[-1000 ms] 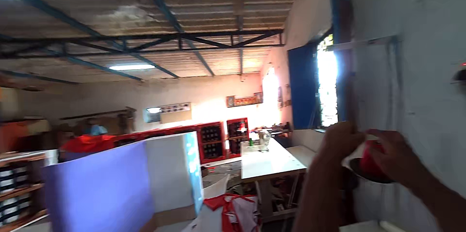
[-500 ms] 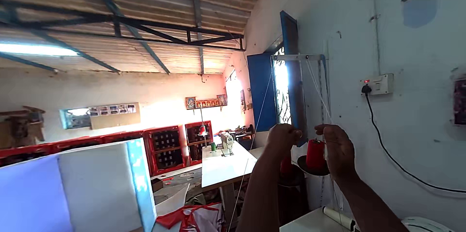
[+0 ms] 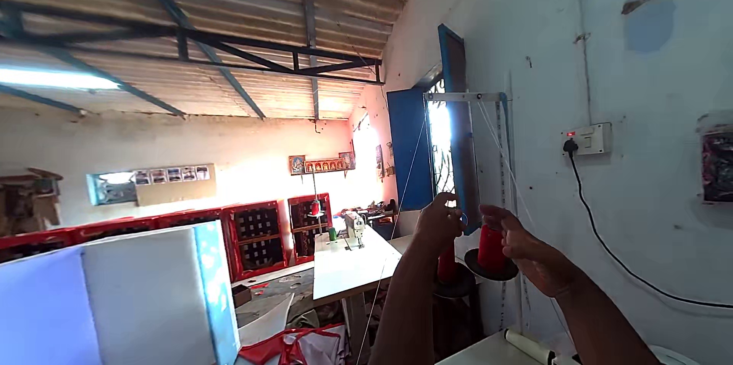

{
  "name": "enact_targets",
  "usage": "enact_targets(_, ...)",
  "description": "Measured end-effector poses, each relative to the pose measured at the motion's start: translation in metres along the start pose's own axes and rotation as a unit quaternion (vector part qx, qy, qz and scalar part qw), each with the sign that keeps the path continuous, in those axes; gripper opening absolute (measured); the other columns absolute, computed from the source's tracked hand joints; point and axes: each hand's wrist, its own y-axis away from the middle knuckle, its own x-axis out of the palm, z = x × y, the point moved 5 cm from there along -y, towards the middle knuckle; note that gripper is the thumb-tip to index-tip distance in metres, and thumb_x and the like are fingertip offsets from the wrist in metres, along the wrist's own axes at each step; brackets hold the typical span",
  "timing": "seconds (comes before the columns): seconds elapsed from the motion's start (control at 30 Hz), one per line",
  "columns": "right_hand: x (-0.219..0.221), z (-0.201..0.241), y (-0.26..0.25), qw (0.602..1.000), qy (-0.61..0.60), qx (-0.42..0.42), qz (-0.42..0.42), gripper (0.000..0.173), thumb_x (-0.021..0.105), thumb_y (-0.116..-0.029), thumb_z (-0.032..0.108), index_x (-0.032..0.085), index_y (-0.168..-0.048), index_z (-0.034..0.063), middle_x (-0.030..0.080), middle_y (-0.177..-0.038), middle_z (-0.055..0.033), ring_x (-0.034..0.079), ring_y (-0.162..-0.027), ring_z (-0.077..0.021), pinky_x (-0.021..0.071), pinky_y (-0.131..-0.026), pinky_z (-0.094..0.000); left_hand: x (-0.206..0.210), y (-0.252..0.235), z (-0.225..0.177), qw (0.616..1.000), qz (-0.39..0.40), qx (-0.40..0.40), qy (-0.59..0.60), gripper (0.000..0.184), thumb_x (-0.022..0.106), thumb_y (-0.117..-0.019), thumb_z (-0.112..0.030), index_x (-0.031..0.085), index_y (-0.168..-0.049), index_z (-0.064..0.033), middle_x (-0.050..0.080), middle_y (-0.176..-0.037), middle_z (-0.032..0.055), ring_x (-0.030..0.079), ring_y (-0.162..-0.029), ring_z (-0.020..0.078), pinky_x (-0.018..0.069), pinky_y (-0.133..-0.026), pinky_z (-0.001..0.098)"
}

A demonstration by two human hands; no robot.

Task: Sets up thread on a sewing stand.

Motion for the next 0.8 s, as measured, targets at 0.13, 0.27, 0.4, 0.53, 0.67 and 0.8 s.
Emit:
enact_targets(0.13,0.001,0.014,0.002,0.992,0.029,-0.049,-0.109,0.05,0.051,-0.093,0.032,0.057,-0.141,0.0179,0.057,-0.143,0.0006,0.053,-0.13,-0.014,0.0455,-0.104,-0.0411,0.001,0.0,0.0,1.0,0.0,-0.003,0.011,0.046,0.043,-0.1097,-0.009,0.034,-0.154,-0.002,0.069,-0.104,0.0172,0.066,-0.078,0.0167,0.0539,-0.079,0.0333)
enact_targets(0.27,0.006,0.023,0.001,0.972,0.071,-0.131,-0.182,0.039,0.039,-0.0958,0.02,0.069,-0.118,0.012,0.063,-0.129,0.0,0.057,-0.12,-0.0128,0.0463,-0.099,-0.0393,0.003,0.001,0.0,1.0,-0.003,0.005,0.028,0.044,0.04,-0.1105,-0.009,0.033,-0.154,-0.0018,0.068,-0.103,0.0186,0.066,-0.076,0.0171,0.0546,-0.077,0.0333)
enact_targets(0.4,0.014,0.021,-0.004,0.95,0.171,-0.169,-0.201,0.035,0.054,-0.1011,0.039,0.073,-0.112,0.0114,0.067,-0.115,-0.0016,0.06,-0.109,-0.0154,0.0488,-0.093,-0.0426,0.002,0.011,-0.003,0.998,-0.009,0.009,0.058,0.045,0.04,-0.1105,-0.011,0.033,-0.154,-0.0043,0.067,-0.101,0.0172,0.062,-0.072,0.0134,0.052,-0.072,0.0293)
enact_targets(0.53,0.028,0.022,-0.007,0.891,0.305,-0.252,-0.221,0.025,0.064,-0.0962,0.032,0.077,-0.103,0.0127,0.07,-0.108,-0.0036,0.064,-0.104,-0.021,0.0461,-0.09,-0.0523,0.002,0.018,-0.006,0.998,-0.012,0.018,0.051,0.046,0.043,-0.1102,-0.013,0.034,-0.155,-0.0076,0.066,-0.104,0.0164,0.061,-0.071,0.0121,0.0527,-0.071,0.0285)
enact_targets(0.67,0.039,0.026,-0.007,0.867,0.37,-0.234,-0.237,0.022,0.064,-0.0959,0.028,0.078,-0.104,0.0125,0.071,-0.106,-0.0068,0.065,-0.106,-0.027,0.0412,-0.092,-0.0608,0.003,0.001,0.0,0.998,0.001,0.002,0.061,0.048,0.045,-0.1092,-0.011,0.033,-0.155,-0.0075,0.066,-0.107,0.0187,0.066,-0.078,0.0175,0.0558,-0.076,0.0336)
enact_targets(0.8,0.039,0.03,-0.005,0.855,0.393,-0.231,-0.249,0.021,0.067,-0.0952,0.027,0.078,-0.105,0.012,0.071,-0.105,-0.0091,0.065,-0.106,-0.0302,0.0396,-0.093,-0.0624,0.001,-0.003,-0.001,0.998,0.004,-0.019,0.067,0.049,0.046,-0.1085,-0.009,0.032,-0.156,-0.0085,0.066,-0.107,0.0174,0.065,-0.077,0.0156,0.0541,-0.074,0.0318)
